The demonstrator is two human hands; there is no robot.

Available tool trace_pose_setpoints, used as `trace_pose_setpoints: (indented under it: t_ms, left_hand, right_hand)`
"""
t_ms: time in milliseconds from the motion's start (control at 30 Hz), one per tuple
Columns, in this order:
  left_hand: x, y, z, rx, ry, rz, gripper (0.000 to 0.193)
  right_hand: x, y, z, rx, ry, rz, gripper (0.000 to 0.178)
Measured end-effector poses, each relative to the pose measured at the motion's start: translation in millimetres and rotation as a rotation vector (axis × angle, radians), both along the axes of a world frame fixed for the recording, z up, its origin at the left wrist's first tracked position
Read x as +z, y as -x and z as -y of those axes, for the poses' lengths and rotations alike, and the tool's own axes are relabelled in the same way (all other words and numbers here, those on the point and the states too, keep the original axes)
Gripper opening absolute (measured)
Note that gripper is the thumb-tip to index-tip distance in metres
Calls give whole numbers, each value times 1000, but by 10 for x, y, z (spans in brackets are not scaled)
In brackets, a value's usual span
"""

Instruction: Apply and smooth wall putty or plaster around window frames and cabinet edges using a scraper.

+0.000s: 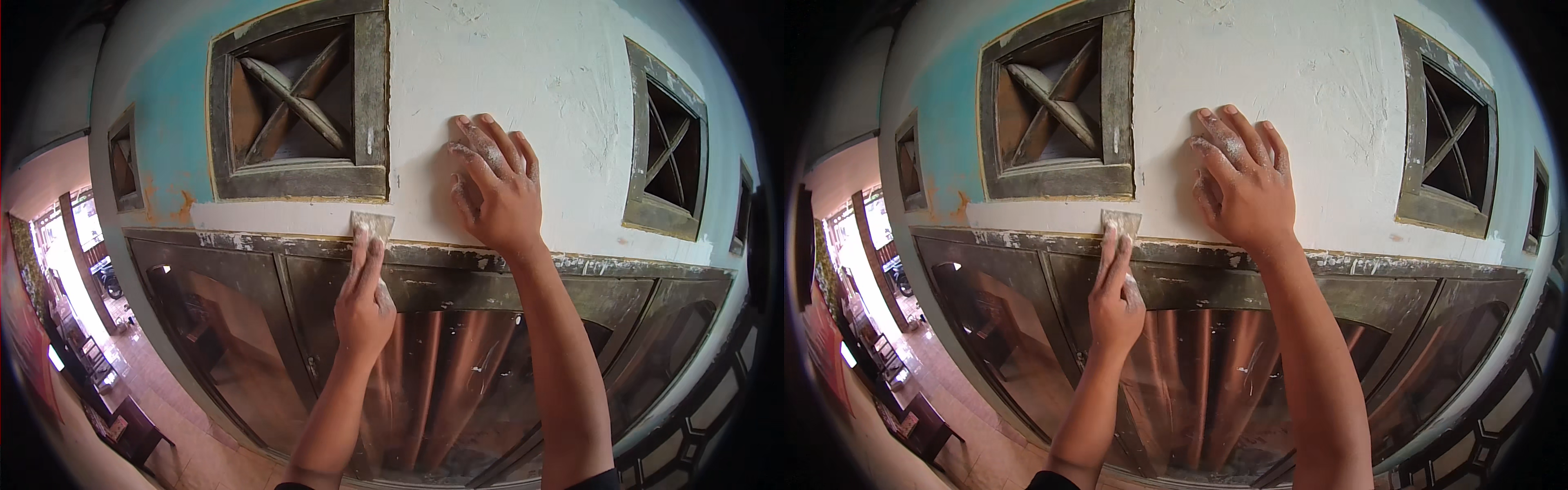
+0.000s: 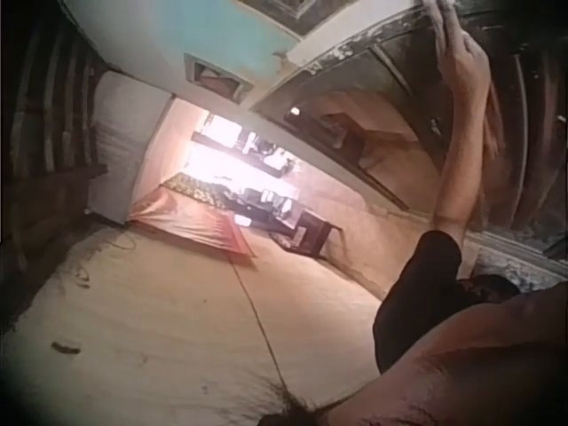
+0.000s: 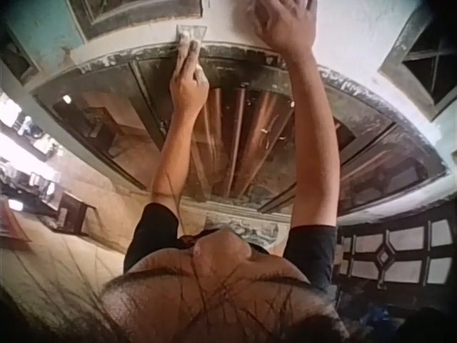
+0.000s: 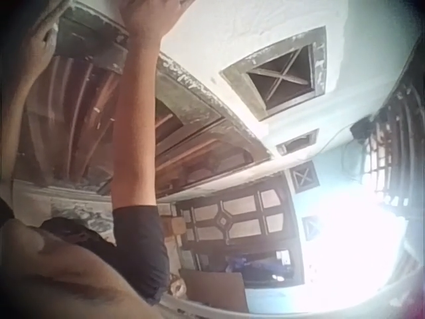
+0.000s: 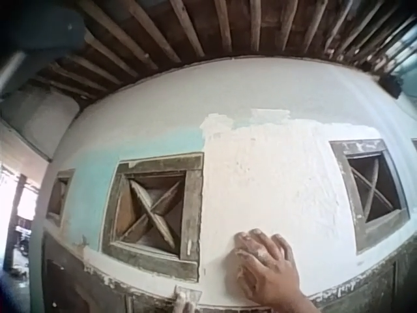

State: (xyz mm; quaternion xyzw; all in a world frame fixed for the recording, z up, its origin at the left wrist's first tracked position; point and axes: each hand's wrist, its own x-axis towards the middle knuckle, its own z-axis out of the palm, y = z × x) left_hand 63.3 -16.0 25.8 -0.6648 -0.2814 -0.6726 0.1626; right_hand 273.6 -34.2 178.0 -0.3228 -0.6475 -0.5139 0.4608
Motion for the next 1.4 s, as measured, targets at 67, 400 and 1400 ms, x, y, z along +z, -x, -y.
trace_pose_setpoints:
  t_ms: [67,400,1400]
  left_hand:
    - [7,-13,15,-24,63,12,72]
    - [62,-19,38,-82,75,8,71]
    - [87,-171,109,6,95,-62,78]
  right_hand:
    - [-5,-18,3,-4,0,1,34]
    - [1,-26,3,6,-13,7,34]
    - [-17,-46,-22,43,-1,0,36]
